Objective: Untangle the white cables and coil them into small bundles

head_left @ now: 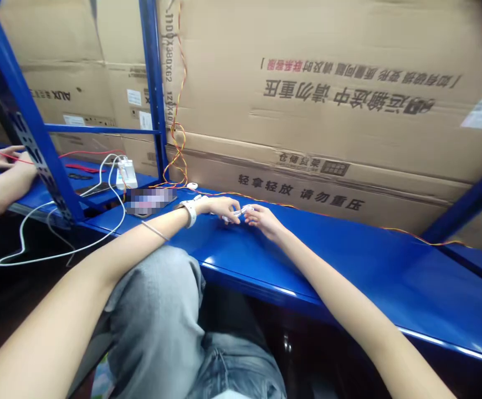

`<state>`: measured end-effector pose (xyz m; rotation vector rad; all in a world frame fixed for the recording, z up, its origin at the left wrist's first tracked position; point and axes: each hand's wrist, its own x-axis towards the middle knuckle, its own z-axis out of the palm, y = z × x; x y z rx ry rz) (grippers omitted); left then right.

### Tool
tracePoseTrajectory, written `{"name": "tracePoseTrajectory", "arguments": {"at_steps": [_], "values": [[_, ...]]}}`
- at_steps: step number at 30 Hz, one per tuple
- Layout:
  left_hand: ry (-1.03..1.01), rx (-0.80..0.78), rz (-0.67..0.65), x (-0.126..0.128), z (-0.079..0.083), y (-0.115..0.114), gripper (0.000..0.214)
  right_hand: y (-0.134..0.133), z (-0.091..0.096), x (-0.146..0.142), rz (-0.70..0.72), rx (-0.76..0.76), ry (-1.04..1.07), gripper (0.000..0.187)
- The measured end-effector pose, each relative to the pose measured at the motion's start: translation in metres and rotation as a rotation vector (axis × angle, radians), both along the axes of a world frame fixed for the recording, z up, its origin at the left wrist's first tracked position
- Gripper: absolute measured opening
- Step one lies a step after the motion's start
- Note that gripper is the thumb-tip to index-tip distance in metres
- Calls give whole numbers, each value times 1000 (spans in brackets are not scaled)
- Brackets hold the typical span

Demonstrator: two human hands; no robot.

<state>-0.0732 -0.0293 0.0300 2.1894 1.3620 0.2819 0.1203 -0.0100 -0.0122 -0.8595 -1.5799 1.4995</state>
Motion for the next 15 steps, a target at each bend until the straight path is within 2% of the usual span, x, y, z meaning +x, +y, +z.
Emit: {"name": "tracePoseTrajectory", "arguments": {"at_steps": [2, 7, 11, 15], "values": [[-42, -66, -12, -5, 3, -2, 46, 1, -3, 1, -5, -49, 12, 18], [-48, -123, 32, -9, 4, -3, 39, -3, -9, 0, 39, -73, 78, 39], [-90, -247, 37, -8, 5, -1, 44, -4, -12, -5, -7, -59, 54, 32], [-4, -319, -6, -2, 13, 0, 36, -4, -13, -6, -19, -23, 36, 24]]}}
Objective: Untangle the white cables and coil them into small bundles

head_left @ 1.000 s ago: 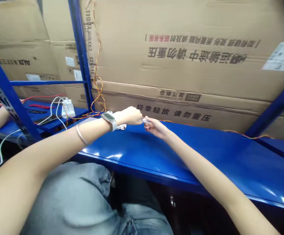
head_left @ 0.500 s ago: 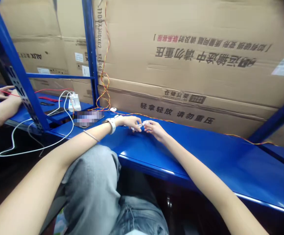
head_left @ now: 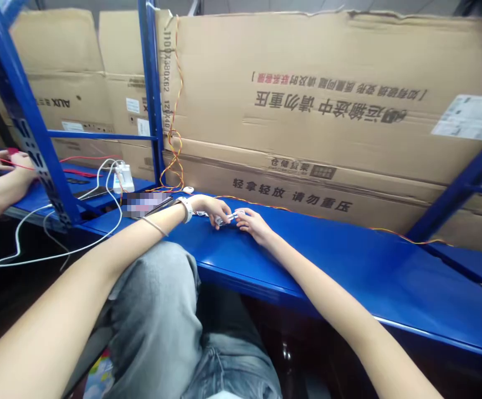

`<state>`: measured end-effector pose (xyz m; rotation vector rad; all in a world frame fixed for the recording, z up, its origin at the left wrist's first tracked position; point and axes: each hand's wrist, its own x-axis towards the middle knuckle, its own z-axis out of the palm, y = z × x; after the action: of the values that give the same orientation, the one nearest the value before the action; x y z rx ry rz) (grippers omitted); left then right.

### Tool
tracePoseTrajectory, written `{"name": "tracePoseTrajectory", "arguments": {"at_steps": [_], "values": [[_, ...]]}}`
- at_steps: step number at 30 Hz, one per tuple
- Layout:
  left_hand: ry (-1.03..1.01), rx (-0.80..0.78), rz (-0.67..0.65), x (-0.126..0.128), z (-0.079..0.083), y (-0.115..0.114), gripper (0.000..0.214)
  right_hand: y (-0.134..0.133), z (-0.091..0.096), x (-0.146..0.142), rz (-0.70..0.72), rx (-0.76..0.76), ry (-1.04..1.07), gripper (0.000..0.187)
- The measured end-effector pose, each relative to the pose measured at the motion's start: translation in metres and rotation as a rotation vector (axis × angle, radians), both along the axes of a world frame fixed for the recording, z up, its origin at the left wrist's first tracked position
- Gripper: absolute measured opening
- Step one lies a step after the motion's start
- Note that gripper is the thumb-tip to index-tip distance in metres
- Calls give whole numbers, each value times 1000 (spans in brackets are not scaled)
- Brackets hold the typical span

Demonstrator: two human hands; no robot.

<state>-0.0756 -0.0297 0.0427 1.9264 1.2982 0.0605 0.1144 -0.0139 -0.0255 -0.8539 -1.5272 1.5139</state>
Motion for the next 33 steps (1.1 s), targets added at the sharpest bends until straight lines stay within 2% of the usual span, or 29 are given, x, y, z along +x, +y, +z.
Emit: {"name": "tracePoseTrajectory", "arguments": {"at_steps": [5, 13, 20, 23, 25, 27, 29, 33], "values": [[115, 16, 48, 15, 4, 1, 33, -3, 3, 2, -30, -6, -15, 23], [115, 65, 121, 28, -4, 0, 31, -5, 4, 2, -55, 8, -40, 23], [79, 237, 216, 41, -7, -6, 24, 4, 4, 3, -63, 42, 4, 19], [18, 238, 174, 38, -4, -11, 29, 7, 6, 5, -13, 135, -34, 13], [-71, 185, 106, 34, -1, -13, 32, 7, 8, 6, -5, 231, -110, 10], [-165, 122, 65, 30, 1, -14, 34, 7, 9, 7, -45, 354, -224, 14], [-251, 91, 89, 28, 1, -15, 32, 6, 11, 7, -112, 511, -345, 17], [-386, 129, 97, 32, -2, -17, 21, 6, 17, 8, -252, 754, -486, 11]]}}
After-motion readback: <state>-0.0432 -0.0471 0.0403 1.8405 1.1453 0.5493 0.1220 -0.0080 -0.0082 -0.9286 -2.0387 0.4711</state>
